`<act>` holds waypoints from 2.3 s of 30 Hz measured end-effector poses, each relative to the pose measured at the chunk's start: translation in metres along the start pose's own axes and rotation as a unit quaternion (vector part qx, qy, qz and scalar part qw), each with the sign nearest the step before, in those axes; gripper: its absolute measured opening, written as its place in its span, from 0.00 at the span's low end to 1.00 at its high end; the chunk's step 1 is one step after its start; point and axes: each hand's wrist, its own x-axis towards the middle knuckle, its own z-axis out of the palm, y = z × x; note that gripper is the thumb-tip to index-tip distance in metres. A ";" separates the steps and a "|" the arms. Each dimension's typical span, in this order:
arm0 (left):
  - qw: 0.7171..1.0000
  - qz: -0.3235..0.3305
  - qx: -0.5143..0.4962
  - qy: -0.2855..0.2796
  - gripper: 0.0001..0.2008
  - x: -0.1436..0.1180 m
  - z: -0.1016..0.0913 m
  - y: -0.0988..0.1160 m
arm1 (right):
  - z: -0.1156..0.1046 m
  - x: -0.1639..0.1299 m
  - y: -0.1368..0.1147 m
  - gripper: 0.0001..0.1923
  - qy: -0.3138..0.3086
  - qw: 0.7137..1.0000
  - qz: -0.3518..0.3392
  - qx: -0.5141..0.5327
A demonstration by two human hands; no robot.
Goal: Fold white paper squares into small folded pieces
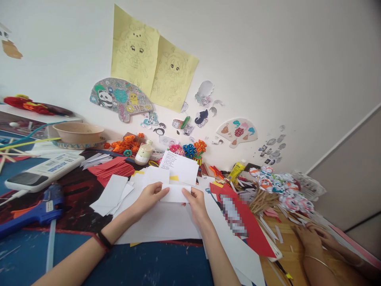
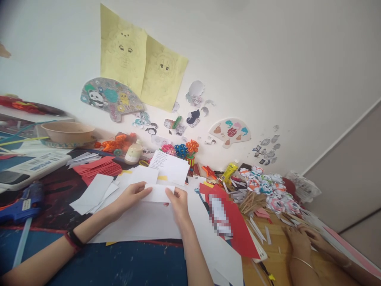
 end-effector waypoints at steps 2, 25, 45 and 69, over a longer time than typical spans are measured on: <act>0.999 0.016 0.025 0.016 0.18 0.002 0.001 -0.006 | -0.001 0.000 0.000 0.16 -0.031 0.999 0.016 -0.016; 0.985 0.063 0.130 0.092 0.17 0.013 -0.019 -0.010 | -0.006 0.003 0.009 0.08 -0.138 0.986 0.047 -0.086; 0.986 -0.068 -0.154 0.009 0.12 -0.003 0.012 -0.004 | 0.011 -0.007 0.000 0.28 -0.123 0.992 0.020 -0.009; 0.988 0.087 0.128 0.000 0.08 -0.010 0.013 0.000 | -0.011 0.008 0.009 0.15 0.091 0.996 -0.016 -0.014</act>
